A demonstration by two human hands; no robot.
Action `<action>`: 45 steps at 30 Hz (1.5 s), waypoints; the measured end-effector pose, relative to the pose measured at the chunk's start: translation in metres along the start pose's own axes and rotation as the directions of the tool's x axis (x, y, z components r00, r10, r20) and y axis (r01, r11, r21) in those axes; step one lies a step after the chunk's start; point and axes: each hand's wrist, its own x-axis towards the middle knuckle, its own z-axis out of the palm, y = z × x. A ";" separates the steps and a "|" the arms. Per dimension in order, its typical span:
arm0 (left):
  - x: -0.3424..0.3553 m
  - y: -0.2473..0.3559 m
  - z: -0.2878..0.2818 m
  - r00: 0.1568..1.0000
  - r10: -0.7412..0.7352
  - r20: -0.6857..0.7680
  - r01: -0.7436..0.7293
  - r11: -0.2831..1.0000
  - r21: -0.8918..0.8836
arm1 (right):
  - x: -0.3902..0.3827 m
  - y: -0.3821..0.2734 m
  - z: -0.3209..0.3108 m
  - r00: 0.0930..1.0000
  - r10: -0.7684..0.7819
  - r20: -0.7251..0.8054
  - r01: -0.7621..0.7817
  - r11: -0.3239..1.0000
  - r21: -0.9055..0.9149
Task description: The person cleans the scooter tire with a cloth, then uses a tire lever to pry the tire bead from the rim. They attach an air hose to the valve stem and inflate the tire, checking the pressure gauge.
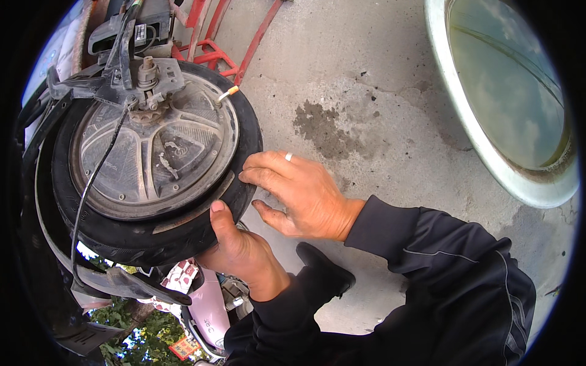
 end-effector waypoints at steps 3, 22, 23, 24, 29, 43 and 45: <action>0.002 -0.003 -0.001 1.000 0.012 -0.026 -0.014 0.999 -0.052 | -0.004 -0.001 0.002 1.000 0.003 0.012 -0.003 1.000 -0.014; 0.017 0.006 -0.017 0.994 0.091 0.066 -0.095 0.994 0.049 | -0.006 -0.029 -0.019 0.979 0.092 0.179 -0.063 0.984 -0.165; 0.017 0.006 -0.017 0.990 0.127 0.068 -0.132 0.989 0.062 | -0.002 -0.028 -0.022 0.979 0.066 0.191 -0.030 0.982 -0.184; 0.017 0.007 -0.018 0.988 0.141 0.068 -0.147 0.985 0.089 | 0.001 -0.026 -0.026 0.963 0.091 0.253 -0.045 0.982 -0.184; 0.010 0.003 -0.020 0.996 0.028 0.090 -0.034 0.997 0.063 | 0.020 -0.015 -0.037 0.887 0.137 0.440 -0.062 0.982 -0.180; -0.001 -0.031 -0.003 0.989 0.129 0.075 -0.127 0.992 -0.028 | 0.038 -0.017 -0.037 0.771 0.204 0.603 -0.254 0.967 -0.003; -0.002 -0.041 0.003 0.983 0.156 0.094 -0.150 0.986 -0.068 | 0.035 -0.013 -0.035 0.781 0.228 0.582 -0.287 0.958 0.008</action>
